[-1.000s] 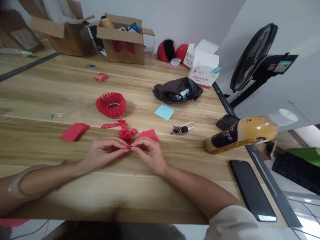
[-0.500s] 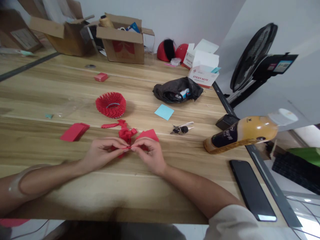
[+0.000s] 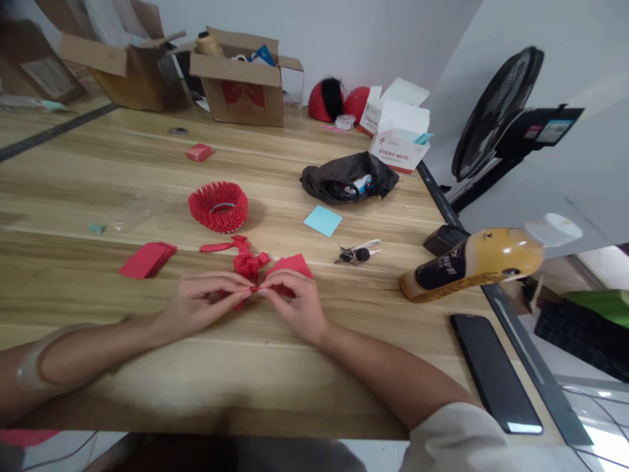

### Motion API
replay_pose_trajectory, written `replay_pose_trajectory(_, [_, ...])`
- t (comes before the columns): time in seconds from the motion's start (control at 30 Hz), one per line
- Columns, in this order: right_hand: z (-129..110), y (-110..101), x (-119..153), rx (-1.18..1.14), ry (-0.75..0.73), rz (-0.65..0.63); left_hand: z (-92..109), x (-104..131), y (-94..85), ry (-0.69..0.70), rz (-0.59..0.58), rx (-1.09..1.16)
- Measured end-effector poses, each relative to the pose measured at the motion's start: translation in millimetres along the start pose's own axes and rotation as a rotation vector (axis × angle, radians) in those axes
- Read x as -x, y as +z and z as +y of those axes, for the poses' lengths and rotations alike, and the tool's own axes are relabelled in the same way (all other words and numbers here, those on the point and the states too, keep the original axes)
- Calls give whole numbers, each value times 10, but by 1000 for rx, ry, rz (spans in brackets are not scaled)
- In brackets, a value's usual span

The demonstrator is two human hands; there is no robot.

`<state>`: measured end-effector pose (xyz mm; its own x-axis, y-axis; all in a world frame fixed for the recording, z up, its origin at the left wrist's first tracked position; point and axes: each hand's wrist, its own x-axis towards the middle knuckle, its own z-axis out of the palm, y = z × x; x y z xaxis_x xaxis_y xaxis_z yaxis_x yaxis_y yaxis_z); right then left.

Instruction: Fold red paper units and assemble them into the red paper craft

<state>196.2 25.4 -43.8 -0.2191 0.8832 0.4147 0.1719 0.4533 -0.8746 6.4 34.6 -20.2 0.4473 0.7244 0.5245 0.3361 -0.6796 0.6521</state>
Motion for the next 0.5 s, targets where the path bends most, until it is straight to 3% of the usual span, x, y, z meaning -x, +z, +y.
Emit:
replay_pose_trajectory(0.13, [-2, -41, -8, 153, -164, -56, -23, 0, -11, 159, -19, -78])
replay_pose_trajectory(0.23, [30, -70, -16, 421, -264, -108, -73, 5, -9, 240, -18, -162])
replay_pose_trajectory(0.37, [80, -81, -35, 832, -234, -187, -165, 12, -17, 288, 2, -278])
replay_pose_trajectory(0.5, [116, -82, -41, 957, -240, -237, -238, 14, -30, 297, 32, -358])
